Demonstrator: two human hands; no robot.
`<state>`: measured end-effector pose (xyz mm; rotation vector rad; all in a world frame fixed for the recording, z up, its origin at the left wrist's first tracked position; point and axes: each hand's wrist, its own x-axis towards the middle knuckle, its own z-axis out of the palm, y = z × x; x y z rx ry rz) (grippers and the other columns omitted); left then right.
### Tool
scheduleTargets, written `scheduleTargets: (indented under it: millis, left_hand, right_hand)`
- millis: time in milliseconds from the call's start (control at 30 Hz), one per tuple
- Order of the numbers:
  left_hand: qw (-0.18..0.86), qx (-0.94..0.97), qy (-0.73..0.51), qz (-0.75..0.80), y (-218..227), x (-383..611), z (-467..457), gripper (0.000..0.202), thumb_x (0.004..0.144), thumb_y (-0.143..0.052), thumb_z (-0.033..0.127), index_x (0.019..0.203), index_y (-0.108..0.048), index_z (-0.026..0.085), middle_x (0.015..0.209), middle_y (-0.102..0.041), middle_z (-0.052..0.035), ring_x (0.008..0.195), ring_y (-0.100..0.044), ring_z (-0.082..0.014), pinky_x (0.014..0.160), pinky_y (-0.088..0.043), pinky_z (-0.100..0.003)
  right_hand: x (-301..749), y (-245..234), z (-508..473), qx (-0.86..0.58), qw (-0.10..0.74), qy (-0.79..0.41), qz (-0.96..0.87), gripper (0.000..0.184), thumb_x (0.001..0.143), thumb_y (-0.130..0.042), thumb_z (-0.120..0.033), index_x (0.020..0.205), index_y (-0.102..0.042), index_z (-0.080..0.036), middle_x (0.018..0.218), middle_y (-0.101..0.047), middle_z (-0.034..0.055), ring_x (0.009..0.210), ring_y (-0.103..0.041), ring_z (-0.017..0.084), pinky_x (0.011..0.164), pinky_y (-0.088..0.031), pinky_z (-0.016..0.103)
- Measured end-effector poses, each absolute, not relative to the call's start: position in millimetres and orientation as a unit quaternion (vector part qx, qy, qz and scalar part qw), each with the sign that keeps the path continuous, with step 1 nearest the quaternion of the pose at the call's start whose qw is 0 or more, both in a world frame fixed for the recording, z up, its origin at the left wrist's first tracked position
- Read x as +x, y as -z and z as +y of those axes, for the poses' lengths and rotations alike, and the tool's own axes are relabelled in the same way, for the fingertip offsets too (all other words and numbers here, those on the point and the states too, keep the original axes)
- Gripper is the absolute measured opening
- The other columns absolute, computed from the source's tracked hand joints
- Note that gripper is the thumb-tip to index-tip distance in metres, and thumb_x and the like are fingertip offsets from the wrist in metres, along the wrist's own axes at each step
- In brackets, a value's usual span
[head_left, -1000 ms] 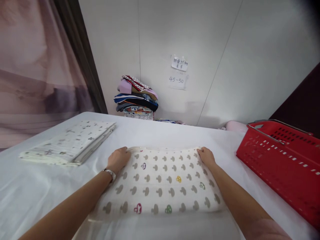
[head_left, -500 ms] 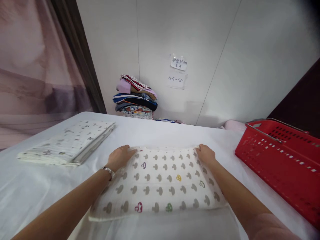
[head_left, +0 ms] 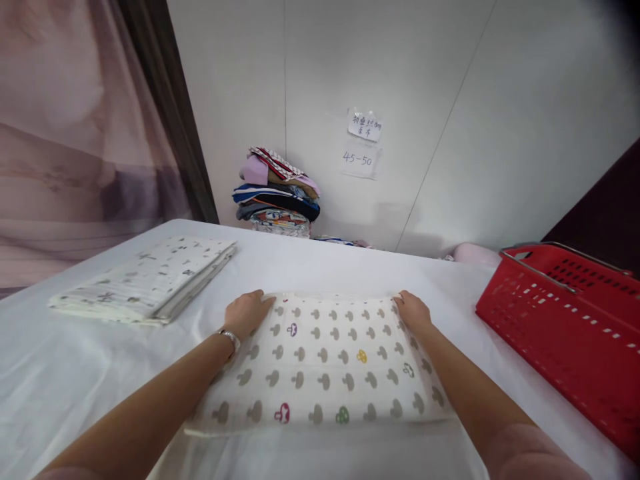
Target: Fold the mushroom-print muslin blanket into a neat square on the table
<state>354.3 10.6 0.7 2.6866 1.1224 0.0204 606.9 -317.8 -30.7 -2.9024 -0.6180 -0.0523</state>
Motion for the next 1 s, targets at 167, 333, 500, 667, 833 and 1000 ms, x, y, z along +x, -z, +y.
scheduleTargets:
  millis: [167, 333, 500, 667, 833, 1000]
  left_hand:
    - [0.103, 0.924, -0.045, 0.365, -2.4, 348.9, 7.0, 0.044, 0.081, -0.033, 0.050, 0.101, -0.056, 0.018, 0.098, -0.063, -0.0112, 0.090, -0.058, -0.0274, 0.073, -0.044, -0.038]
    - [0.019, 0.966, -0.155, 0.205, -2.4, 351.1, -12.4, 0.042, 0.083, -0.039, 0.040, 0.116, -0.051, 0.016, 0.121, -0.053, -0.0113, 0.112, -0.047, -0.0252, 0.091, -0.037, -0.039]
    - [-0.001, 0.989, -0.131, 0.071, 19.1, 350.4, -26.1, 0.048, 0.086, -0.035, 0.045, 0.126, -0.046, 0.019, 0.137, -0.041, -0.0080, 0.127, -0.032, -0.0235, 0.105, -0.022, -0.042]
    - [0.025, 0.991, -0.108, 0.082, 39.0, 344.8, -19.7, 0.057, 0.087, -0.028, 0.052, 0.132, -0.039, 0.020, 0.142, -0.033, -0.0052, 0.133, -0.023, -0.0224, 0.108, -0.016, -0.041]
    - [0.081, 0.991, -0.076, 0.079, 30.9, 348.7, -13.9, 0.057, 0.085, -0.029, 0.054, 0.132, -0.039, 0.023, 0.142, -0.032, -0.0051, 0.132, -0.024, -0.0220, 0.107, -0.017, -0.041]
    - [0.083, 0.983, -0.076, 0.146, 15.2, 340.5, -9.1, 0.056, 0.084, -0.036, 0.050, 0.131, -0.042, 0.021, 0.142, -0.031, -0.0078, 0.133, -0.021, -0.0239, 0.108, -0.012, -0.045]
  right_hand:
    - [595.3, 21.1, -313.5, -0.961, 0.073, 0.085, -0.253, 0.037, 0.086, -0.040, -0.028, 0.119, -0.050, -0.014, 0.116, -0.054, 0.0143, 0.108, -0.048, 0.025, 0.084, -0.037, 0.034]
    - [551.2, 13.7, -282.5, -0.881, 0.151, 0.075, -0.442, 0.047, 0.086, -0.036, -0.031, 0.129, -0.042, -0.013, 0.135, -0.041, 0.0104, 0.125, -0.033, 0.020, 0.104, -0.025, 0.032]
    - [529.7, 27.7, -254.8, -0.848, 0.115, -0.050, -0.514, 0.056, 0.088, -0.029, -0.046, 0.137, -0.030, -0.019, 0.144, -0.027, 0.0061, 0.134, -0.017, 0.021, 0.107, -0.013, 0.040]
    - [538.1, 35.9, -253.4, -0.858, 0.095, -0.080, -0.499, 0.061, 0.088, -0.024, -0.053, 0.140, -0.023, -0.020, 0.147, -0.019, 0.0035, 0.135, -0.009, 0.020, 0.108, -0.003, 0.041]
    - [537.3, 29.0, -246.5, -0.867, 0.142, -0.081, -0.471, 0.050, 0.091, -0.024, -0.043, 0.135, -0.032, -0.021, 0.144, -0.028, 0.0056, 0.134, -0.016, 0.020, 0.106, -0.009, 0.042]
    - [541.9, 22.1, -233.4, -0.871, 0.142, -0.007, -0.470, 0.028, 0.089, -0.035, -0.023, 0.111, -0.052, -0.021, 0.115, -0.057, 0.0059, 0.113, -0.044, 0.019, 0.095, -0.026, 0.035]
